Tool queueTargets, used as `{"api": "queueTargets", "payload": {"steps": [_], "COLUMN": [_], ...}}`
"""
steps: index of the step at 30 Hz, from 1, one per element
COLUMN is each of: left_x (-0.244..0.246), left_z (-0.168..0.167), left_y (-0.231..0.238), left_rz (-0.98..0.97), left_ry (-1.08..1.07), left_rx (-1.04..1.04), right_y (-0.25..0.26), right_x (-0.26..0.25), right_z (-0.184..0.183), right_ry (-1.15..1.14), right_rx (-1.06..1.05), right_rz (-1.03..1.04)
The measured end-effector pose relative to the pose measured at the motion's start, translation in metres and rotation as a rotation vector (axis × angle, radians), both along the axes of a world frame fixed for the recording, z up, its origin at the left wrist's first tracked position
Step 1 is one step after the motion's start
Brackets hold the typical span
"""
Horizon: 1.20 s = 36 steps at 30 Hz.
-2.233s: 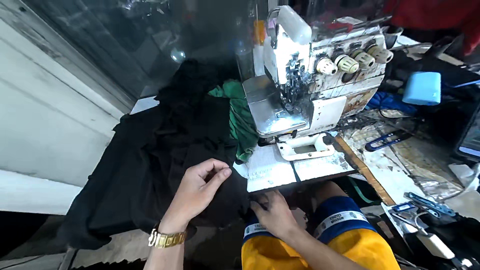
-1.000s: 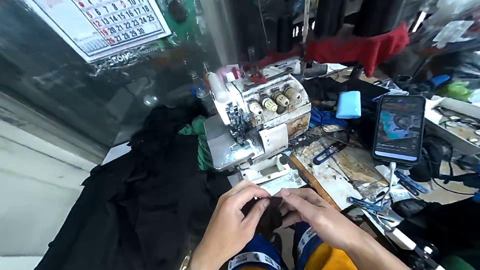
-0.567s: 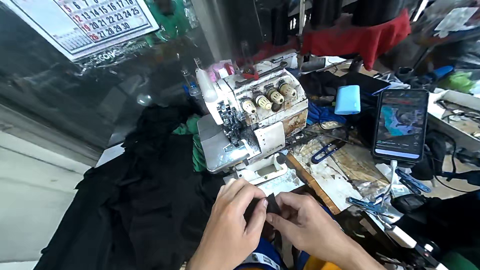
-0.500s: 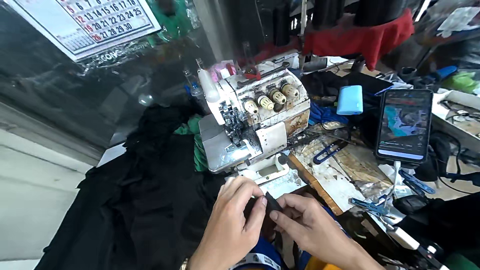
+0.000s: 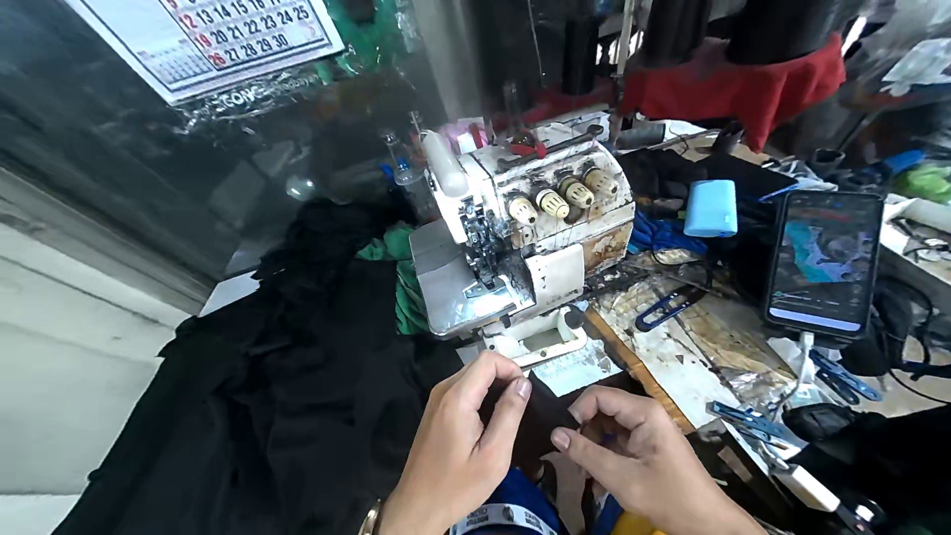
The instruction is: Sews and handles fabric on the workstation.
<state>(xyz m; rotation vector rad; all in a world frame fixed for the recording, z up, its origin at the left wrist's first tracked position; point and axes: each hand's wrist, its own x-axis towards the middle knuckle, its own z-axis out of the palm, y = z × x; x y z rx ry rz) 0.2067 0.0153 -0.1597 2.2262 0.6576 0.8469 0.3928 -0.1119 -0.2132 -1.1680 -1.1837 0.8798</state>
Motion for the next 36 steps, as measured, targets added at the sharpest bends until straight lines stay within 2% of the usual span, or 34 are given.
{"api": "queueTargets", "payload": {"steps": [5,13,18,21,23,25,27,31,36], "left_x": [-0.001,-0.005,-0.004,-0.013,-0.018,-0.012,0.006,0.029,0.021], "left_z": [0.001,0.018,0.004,0.001,0.023,0.05,0.061,0.037,0.04], "left_y": [0.0,-0.004,0.0,0.015,0.026,0.035,0.054,0.095,0.104], "left_rz": [0.04,0.08,0.118,0.127,0.14,0.221,0.366,0.477,0.421], "left_ry": [-0.023,0.002,-0.002,0.068,0.062,0.038,0.106,0.366,0.395], "left_rx": [0.015,0.11,0.075,0.095,0.137,0.254,0.437,0.55,0.473], "right_y": [-0.002,0.001,0.008,0.02,0.032,0.053,0.082,0.112,0.113], "right_x": [0.004,0.004,0.002,0.003,0.003,0.003,0.004,0.004,0.0], "right_z": [0.007,0.015,0.008,0.01,0.029,0.046,0.053,0.04,0.031], "right_ry": [0.056,0.038,0.054,0.04,0.01,-0.016,0.011,0.136,0.192], "right_rx": [-0.008,0.065,0.053,0.031,0.063,0.07,-0.011,-0.16,-0.139], "right_rz": [0.107,0.021,0.004,0.015,0.002,-0.051,-0.111,-0.15,-0.181]}}
